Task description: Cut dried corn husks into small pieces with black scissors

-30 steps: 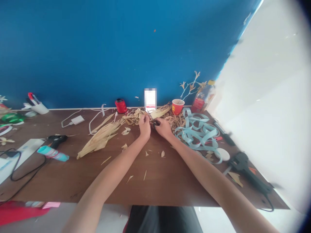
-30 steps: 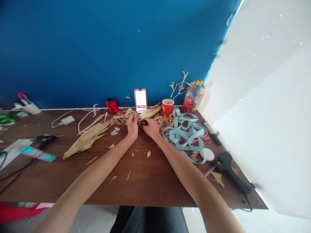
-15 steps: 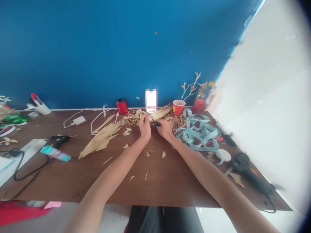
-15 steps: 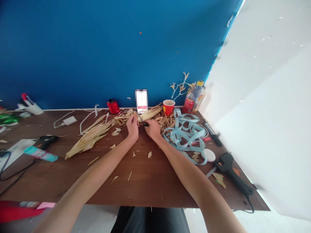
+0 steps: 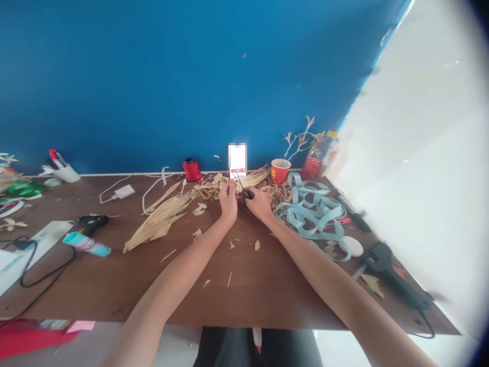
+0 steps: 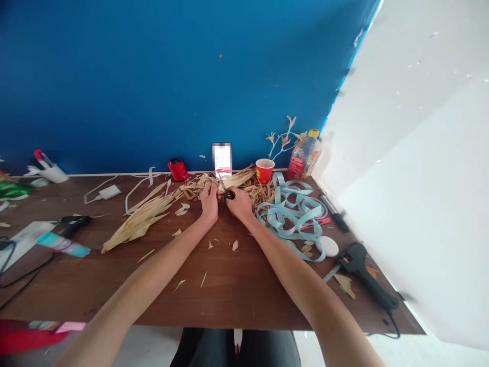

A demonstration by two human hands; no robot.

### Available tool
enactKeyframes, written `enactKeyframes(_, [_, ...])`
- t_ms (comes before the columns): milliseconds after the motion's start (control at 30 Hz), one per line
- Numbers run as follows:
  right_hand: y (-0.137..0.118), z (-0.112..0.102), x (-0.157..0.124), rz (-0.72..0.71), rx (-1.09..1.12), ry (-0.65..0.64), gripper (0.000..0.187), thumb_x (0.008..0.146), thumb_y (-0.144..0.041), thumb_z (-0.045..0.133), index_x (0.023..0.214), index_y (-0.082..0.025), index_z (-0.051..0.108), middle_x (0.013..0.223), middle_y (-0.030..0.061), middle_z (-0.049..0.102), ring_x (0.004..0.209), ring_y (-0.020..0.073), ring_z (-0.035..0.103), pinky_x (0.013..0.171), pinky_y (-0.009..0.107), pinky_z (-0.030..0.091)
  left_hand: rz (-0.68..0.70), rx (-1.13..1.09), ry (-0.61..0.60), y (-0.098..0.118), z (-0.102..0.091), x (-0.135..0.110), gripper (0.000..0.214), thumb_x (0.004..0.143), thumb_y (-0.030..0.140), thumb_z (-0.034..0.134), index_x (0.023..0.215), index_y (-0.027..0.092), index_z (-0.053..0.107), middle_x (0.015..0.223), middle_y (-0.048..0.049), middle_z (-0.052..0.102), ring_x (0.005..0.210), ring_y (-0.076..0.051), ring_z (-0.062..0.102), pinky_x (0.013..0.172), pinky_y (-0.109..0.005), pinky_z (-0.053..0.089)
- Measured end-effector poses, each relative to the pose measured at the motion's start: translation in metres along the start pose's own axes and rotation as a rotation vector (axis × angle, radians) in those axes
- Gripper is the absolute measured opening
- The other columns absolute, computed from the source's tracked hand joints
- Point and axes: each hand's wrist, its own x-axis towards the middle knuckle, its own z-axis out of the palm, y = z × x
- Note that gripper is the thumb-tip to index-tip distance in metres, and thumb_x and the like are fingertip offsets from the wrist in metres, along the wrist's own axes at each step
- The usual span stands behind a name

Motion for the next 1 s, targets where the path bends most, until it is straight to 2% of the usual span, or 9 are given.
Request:
enactKeyframes(233, [0.0013, 0.0009, -0.0002, -0.042, 0.028, -0.034, 0.024, 0.074, -0.021, 0.056, 0.094, -0.024, 0.069, 0.085, 0.0007, 0.072, 0.076, 0.0167, 0.062, 0.069, 0.024, 0.044, -0.028, 0.043, -0.015, -0.0055, 0.0009, 0.0025, 0.032, 0.087, 0.046, 0.055, 0.073, 0.018, 0.052, 0.061, 0.0016, 0.046, 0.051, -0.009, 0.043, 0.049, -0.022, 0.036])
enactKeyframes(567, [0.0008, 0.0003, 0.0003, -0.044, 0.003, -0.036, 0.024, 0.075, -0.020, 0.055, 0.094, -0.023, 0.070, 0.085, 0.0013, 0.072, 0.075, 0.0167, 0.061, 0.068, 0.024, 0.043, 0.004, 0.084, -0.045, -0.0062, -0.0005, 0.0015, 0.030, 0.090, 0.042, 0.052, 0.071, 0.019, 0.049, 0.063, 0.0003, 0.047, 0.055, -0.011, 0.045, 0.051, -0.023, 0.037])
enactKeyframes(900, [0.0029, 0.0012, 0.0006, -0.081, 0.009, -0.016, 0.023, 0.075, -0.020, 0.054, 0.091, -0.022, 0.071, 0.081, 0.0005, 0.071, 0.072, 0.0158, 0.060, 0.064, 0.023, 0.040, -0.054, 0.044, -0.062, -0.0079, 0.0012, 0.0027, 0.033, 0.088, 0.045, 0.053, 0.070, 0.019, 0.047, 0.062, 0.0016, 0.046, 0.051, -0.009, 0.043, 0.049, -0.023, 0.035])
enactKeyframes(1000, [0.0039, 0.0024, 0.0011, -0.080, 0.003, -0.009, 0.024, 0.075, -0.021, 0.054, 0.091, -0.023, 0.072, 0.082, 0.0008, 0.072, 0.074, 0.0163, 0.061, 0.065, 0.023, 0.041, -0.035, 0.066, -0.038, -0.0063, 0.0007, 0.0019, 0.031, 0.088, 0.043, 0.053, 0.070, 0.019, 0.048, 0.061, 0.0020, 0.045, 0.052, -0.010, 0.043, 0.050, -0.023, 0.035])
